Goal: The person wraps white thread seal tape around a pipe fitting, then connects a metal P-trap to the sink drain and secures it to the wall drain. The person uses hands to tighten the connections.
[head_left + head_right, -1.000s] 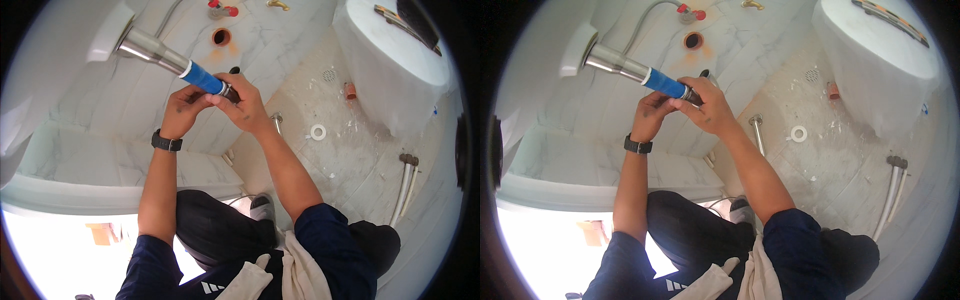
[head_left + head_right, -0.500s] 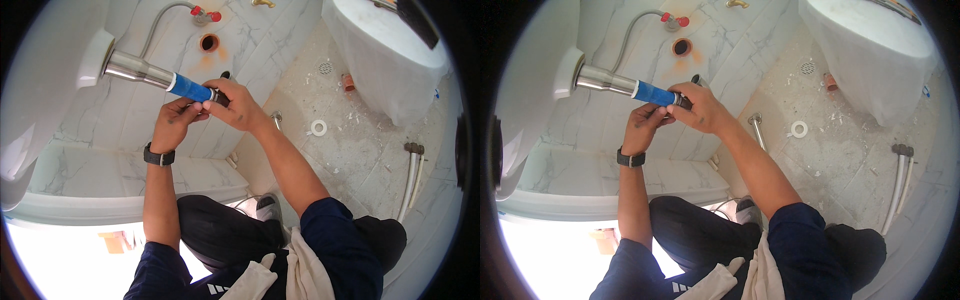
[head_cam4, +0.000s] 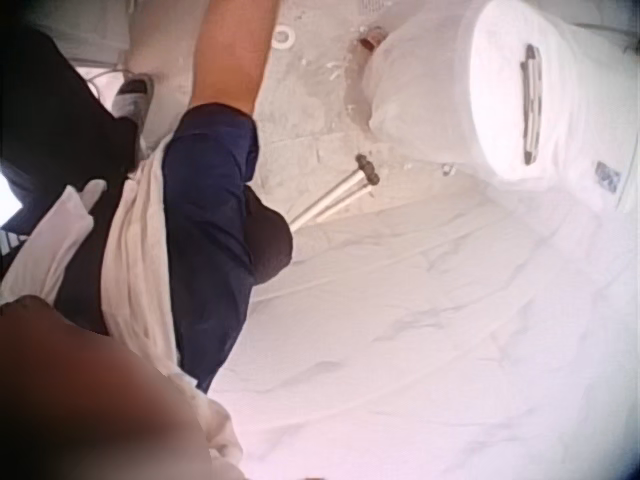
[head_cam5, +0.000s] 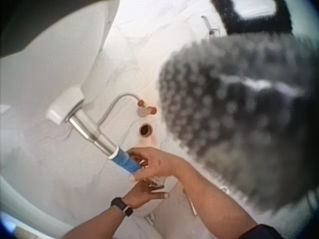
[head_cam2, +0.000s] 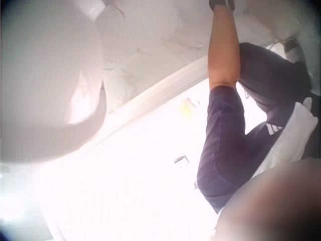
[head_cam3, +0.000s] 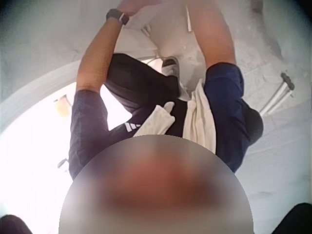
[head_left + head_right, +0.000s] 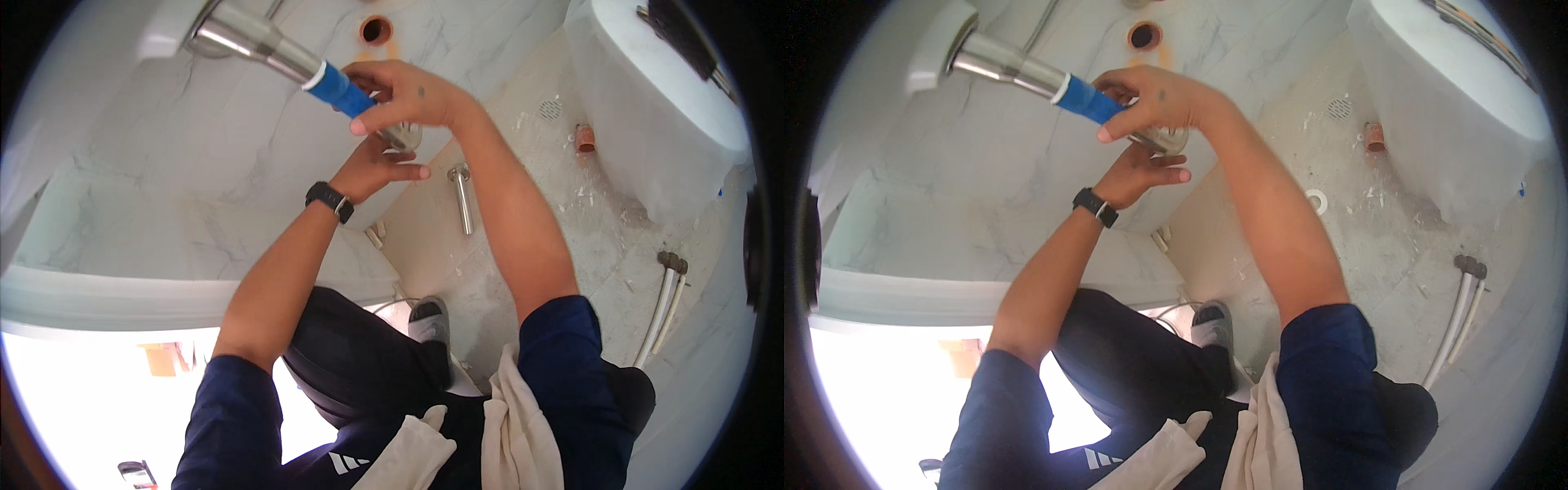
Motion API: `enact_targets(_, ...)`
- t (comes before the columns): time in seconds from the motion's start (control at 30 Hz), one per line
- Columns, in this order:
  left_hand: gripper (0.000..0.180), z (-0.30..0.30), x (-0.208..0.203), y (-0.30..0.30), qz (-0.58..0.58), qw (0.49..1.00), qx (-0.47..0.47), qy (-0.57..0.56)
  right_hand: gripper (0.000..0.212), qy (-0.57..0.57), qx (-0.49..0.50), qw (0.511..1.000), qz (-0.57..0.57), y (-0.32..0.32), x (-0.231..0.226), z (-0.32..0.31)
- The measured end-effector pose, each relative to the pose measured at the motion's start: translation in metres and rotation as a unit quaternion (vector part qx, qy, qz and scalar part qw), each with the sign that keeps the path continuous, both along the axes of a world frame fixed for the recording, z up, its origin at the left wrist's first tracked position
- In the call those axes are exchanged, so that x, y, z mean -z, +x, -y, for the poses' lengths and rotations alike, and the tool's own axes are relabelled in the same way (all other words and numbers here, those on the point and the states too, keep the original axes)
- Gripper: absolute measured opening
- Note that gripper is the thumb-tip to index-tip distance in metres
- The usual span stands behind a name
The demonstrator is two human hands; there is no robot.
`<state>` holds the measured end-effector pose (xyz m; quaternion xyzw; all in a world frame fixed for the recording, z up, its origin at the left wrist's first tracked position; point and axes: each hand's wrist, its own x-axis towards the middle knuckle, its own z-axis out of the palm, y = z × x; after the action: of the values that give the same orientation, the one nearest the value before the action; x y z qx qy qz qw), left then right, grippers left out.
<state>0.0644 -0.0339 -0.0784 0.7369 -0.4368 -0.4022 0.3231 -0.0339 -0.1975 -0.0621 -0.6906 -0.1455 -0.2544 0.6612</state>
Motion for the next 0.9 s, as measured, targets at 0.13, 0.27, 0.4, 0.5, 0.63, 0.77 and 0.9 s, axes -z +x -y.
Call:
enact_targets(0.13,0.076,0.007,0.014,-0.006,-0.052,0.998,-0.012,-0.025,0.051,-0.048,-0.104,0.986,-0.120,0.006,-0.005,0.007)
enact_targets(0.27,0.055,0.015,0.023,-0.015,-0.142,0.986,-0.042,-0.074,0.041,-0.042,-0.105,0.984,-0.135,0.004,-0.003,0.002)
enact_targets(0.4,0.039,0.021,0.024,-0.014,-0.162,0.982,-0.072,-0.065,0.038,-0.072,-0.021,0.985,-0.154,-0.003,-0.004,-0.003)
enact_targets(0.5,0.030,0.021,0.022,-0.016,-0.142,0.986,-0.065,-0.053,0.041,0.017,0.024,0.986,-0.163,-0.012,0.002,-0.016)
enact_targets(0.63,0.032,0.019,0.029,-0.017,-0.094,0.989,-0.038,-0.104,0.052,0.067,0.175,0.975,-0.123,-0.015,0.009,-0.045)
enact_targets(0.77,0.034,0.013,0.049,0.003,0.051,0.983,0.041,-0.173,0.049,0.074,0.344,0.931,-0.096,-0.010,0.013,-0.074)
enact_targets(0.9,0.040,0.009,0.068,0.026,-0.239,0.949,0.088,-0.186,0.044,0.018,0.546,0.837,-0.035,0.004,0.012,-0.099)
